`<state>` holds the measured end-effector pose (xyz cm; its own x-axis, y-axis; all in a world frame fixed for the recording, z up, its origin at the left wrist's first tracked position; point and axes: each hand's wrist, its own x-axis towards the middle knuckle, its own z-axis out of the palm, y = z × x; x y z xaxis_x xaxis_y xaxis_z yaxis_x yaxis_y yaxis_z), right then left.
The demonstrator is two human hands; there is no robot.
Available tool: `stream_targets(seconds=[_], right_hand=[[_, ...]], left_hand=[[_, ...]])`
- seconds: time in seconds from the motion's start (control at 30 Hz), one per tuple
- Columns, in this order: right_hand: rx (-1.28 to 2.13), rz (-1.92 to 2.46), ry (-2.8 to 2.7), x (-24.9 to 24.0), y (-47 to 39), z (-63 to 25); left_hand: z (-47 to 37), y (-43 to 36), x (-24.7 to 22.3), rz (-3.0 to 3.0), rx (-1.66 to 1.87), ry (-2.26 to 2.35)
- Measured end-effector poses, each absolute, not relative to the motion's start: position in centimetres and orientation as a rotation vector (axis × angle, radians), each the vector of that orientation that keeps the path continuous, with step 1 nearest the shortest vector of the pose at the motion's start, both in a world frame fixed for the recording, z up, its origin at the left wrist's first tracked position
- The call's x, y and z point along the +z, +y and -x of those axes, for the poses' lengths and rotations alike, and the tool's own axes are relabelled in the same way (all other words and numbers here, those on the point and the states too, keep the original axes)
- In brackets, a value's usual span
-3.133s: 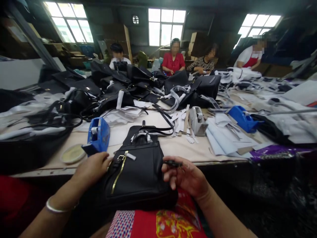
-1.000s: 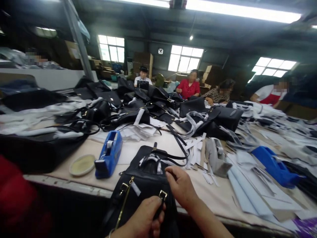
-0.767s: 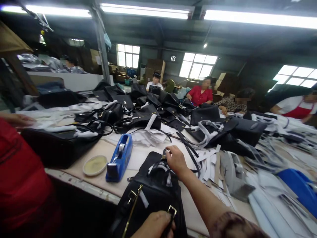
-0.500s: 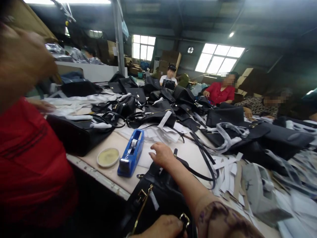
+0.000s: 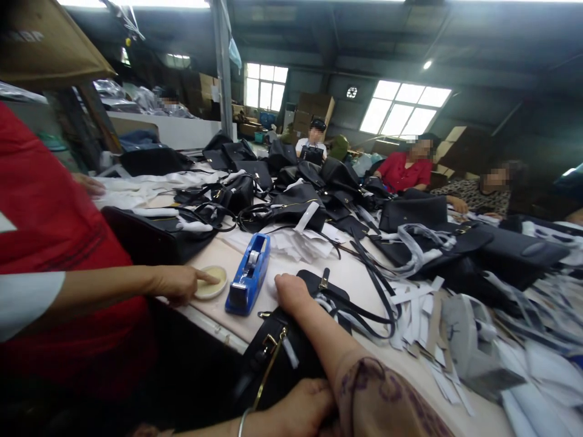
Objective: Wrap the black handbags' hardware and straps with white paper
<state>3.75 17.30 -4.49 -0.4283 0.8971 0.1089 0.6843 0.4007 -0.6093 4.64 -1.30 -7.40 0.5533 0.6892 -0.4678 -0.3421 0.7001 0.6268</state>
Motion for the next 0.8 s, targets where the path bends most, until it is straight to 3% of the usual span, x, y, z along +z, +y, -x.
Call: stream_targets(seconds=[0.2,0.37,0.57,0.7,0.8], right_hand=[[0.915,1.162,-1.556,-0.1,17.1,-12.5],[1.118,1.090,-1.247,-1.1,7.4,-21.1],[1.469,1.196,-1.256,-4.2,-4.3,-25.4],[1.722,1.057,-1.013,-2.3,-4.3,-27.1],[1.680,1.222,-1.149,-1.3,-2.9,-27.3]], left_hand=[[-4.7,-2.1,-6.8,-0.555,0.799,0.590],[-3.9,-2.9,-4.8,-0.414,0.943,0.422],[-5.1,-2.3,-4.9,-0.542,0.977,0.607],[-5.4,-2.1,-4.1,-0.927,0.902,0.808],[-5.5,-2.2,-2.4,-1.240,0.871,0.811]])
